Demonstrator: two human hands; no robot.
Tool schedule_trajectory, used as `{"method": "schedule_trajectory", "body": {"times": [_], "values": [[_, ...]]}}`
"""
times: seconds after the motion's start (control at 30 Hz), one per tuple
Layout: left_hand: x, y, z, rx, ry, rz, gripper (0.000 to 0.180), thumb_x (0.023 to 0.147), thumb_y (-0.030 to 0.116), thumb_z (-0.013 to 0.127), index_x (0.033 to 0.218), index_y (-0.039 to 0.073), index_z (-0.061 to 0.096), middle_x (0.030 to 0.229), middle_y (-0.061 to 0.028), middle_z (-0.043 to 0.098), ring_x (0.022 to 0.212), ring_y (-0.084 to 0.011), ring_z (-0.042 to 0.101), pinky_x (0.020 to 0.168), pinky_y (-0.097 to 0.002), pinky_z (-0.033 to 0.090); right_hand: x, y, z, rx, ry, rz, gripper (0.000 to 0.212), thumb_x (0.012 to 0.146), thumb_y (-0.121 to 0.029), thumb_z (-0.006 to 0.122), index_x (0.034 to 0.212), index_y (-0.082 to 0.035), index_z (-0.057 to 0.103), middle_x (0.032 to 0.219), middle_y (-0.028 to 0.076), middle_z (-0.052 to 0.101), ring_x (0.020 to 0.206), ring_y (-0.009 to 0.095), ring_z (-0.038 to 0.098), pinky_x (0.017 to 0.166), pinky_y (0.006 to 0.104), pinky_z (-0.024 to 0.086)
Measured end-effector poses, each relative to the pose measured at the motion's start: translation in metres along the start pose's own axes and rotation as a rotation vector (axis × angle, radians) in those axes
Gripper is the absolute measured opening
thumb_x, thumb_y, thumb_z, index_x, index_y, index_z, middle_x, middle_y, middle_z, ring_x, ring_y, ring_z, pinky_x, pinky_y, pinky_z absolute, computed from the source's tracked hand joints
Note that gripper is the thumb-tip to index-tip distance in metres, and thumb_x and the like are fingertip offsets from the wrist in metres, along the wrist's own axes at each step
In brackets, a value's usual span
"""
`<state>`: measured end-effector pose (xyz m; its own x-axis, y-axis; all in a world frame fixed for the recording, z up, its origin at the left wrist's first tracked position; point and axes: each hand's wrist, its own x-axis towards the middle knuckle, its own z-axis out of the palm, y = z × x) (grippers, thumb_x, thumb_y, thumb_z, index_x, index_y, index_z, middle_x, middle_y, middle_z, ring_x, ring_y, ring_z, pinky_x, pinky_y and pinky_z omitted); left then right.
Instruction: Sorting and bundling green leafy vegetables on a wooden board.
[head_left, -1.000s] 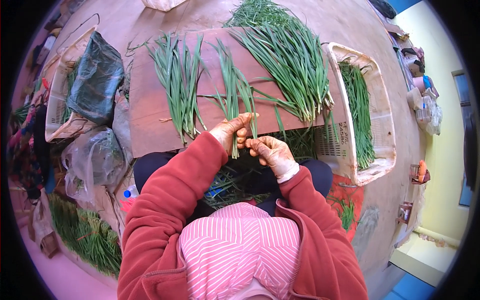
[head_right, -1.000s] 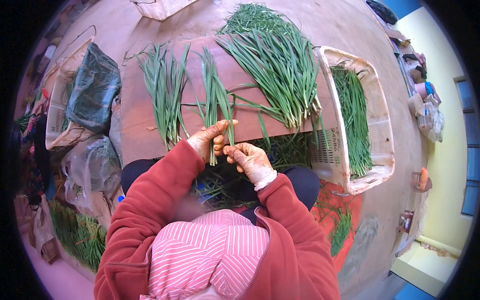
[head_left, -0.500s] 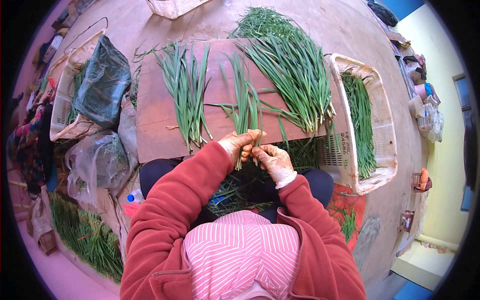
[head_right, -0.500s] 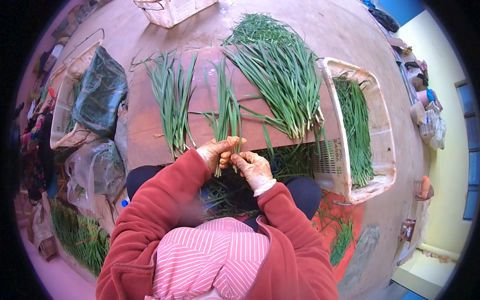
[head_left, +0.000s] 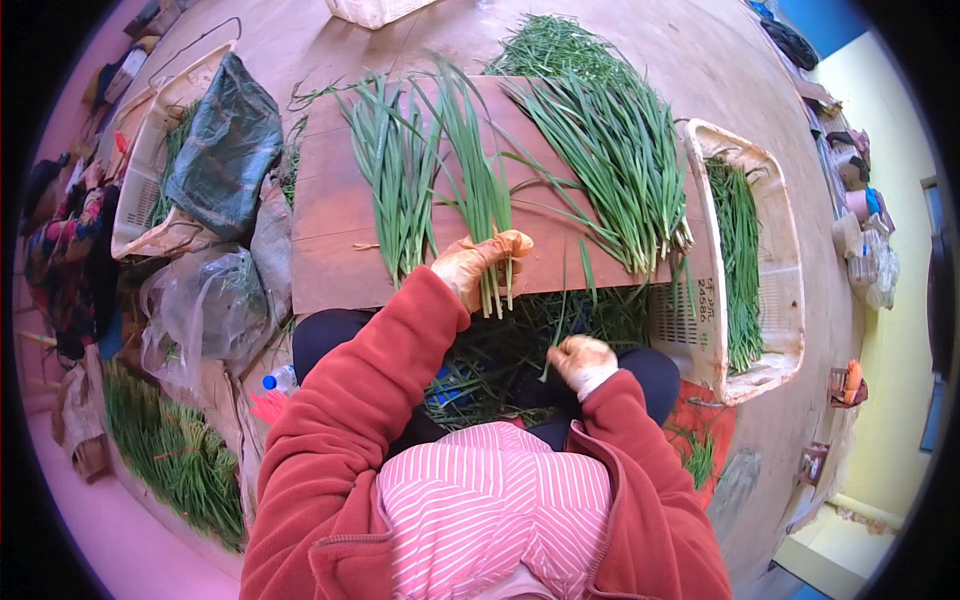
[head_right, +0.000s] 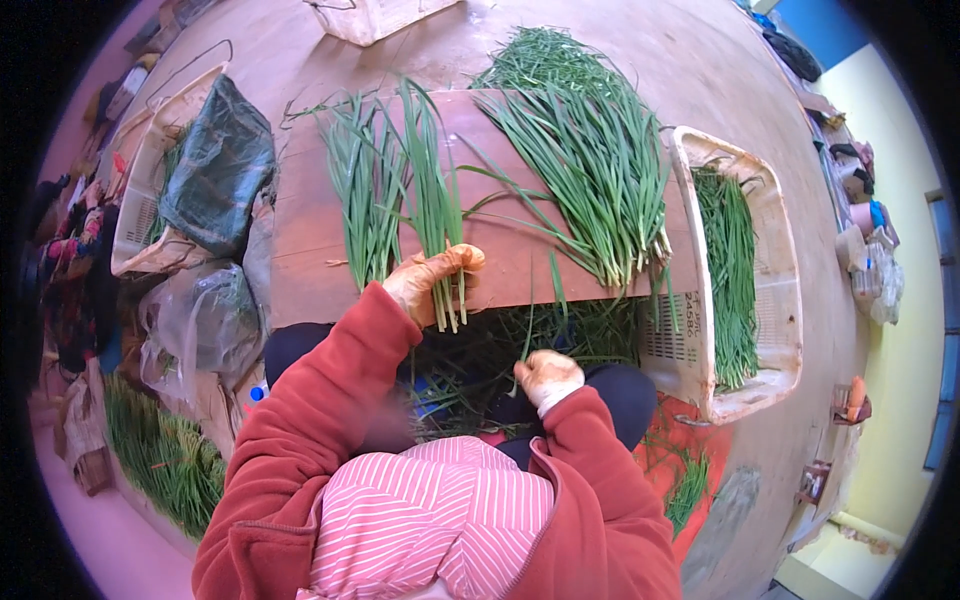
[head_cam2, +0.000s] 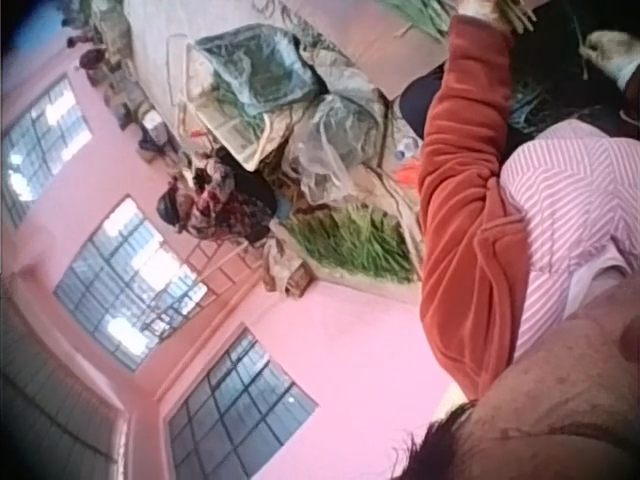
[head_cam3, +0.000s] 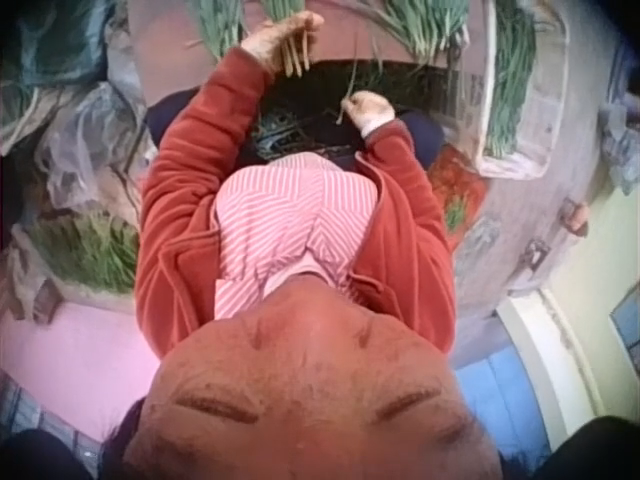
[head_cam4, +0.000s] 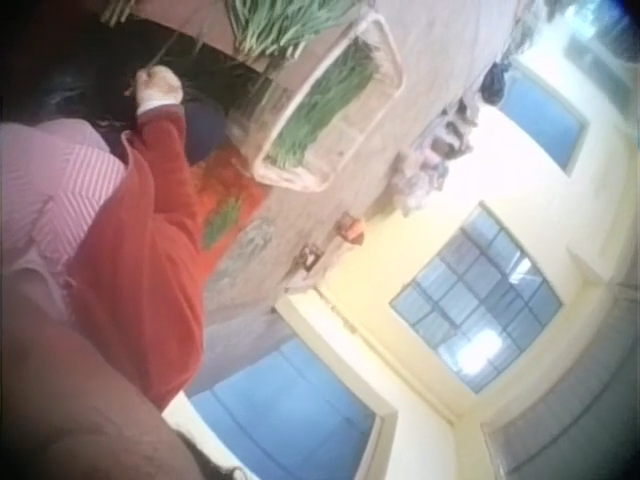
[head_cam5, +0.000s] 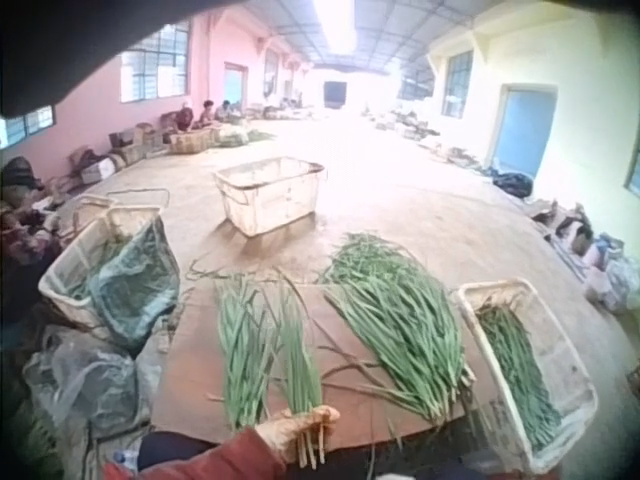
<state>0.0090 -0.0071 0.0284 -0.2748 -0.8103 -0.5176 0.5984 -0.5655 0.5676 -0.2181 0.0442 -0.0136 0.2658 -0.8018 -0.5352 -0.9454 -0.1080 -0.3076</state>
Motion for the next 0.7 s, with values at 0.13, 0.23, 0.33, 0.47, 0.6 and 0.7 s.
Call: {"method": "schedule_trajectory", "body": {"times": [0.13,0.23,0.33,0.47,0.6,0.7], "values": [[0.002,-0.006,-0.011,-0.191,-0.227,0.021,0.032,0.086,0.029,0.06,0.109,0.007,0.055,0.084,-0.0015,0.058,0.069,-0.0139,0.055,0.061,-0.0301,0.047,0.036,-0.038,-0.035,0.154,0.411,-0.419,0.019,0.082,-0.018,0.062,0.097,-0.007,0.064,0.088,0.01,0.065,0.08,0.026,0.063,0.075,0.0347,0.049],[0.001,-0.002,-0.014,-0.24,-0.263,0.022,0.033,0.09,0.03,0.054,0.113,0.007,0.052,0.073,0.0022,0.047,0.058,-0.008,0.045,0.05,-0.0219,0.039,0.108,-0.032,-0.046,0.538,0.1,-0.475,0.033,0.081,-0.006,0.062,0.114,-0.005,0.056,0.101,0.008,0.063,0.094,0.019,0.06,0.084,0.0311,0.047],[-0.005,0.001,-0.014,-0.283,-0.295,0.006,0.036,0.09,0.034,0.051,0.116,0.008,0.052,0.058,0.0059,0.033,0.045,-0.004,0.029,0.039,-0.0183,0.027,0.156,0.008,-0.084,0.43,0.5,-0.279,0.036,0.079,-0.009,0.064,0.114,-0.004,0.055,0.104,0.014,0.059,0.097,0.025,0.057,0.086,0.0332,0.046],[-0.011,0.0,-0.017,-0.199,-0.245,0.039,0.035,0.088,0.037,0.055,0.108,0.009,0.054,0.054,0.0063,0.034,0.043,-0.0038,0.029,0.038,-0.0185,0.025,0.129,0.018,-0.126,0.539,0.559,0.013,0.04,0.079,-0.023,0.07,0.11,-0.001,0.058,0.105,0.01,0.06,0.096,0.02,0.057,0.085,0.0329,0.046],[-0.012,-0.008,-0.001,0.026,-0.356,-0.01,0.029,0.086,0.035,0.059,0.099,0.009,0.056,0.05,0.0055,0.036,0.039,-0.0041,0.029,0.038,-0.0203,0.023,0.063,-0.042,-0.108,1.03,-0.179,-0.568,0.066,0.08,-0.041,0.065,0.13,-0.004,0.043,0.109,0.008,0.058,0.102,0.017,0.052,0.09,0.0304,0.039],[-0.019,-0.008,0.019,0.604,-0.289,-0.072,0.028,0.08,0.035,0.064,0.089,0.009,0.058,0.052,0.0022,0.041,0.042,-0.0081,0.038,0.04,-0.0232,0.028,0.049,-0.075,-0.107,1.151,-0.203,-0.42,0.051,0.08,-0.033,0.066,0.118,0.0,0.052,0.1,0.006,0.06,0.091,0.014,0.054,0.083,0.0275,0.042]]}}
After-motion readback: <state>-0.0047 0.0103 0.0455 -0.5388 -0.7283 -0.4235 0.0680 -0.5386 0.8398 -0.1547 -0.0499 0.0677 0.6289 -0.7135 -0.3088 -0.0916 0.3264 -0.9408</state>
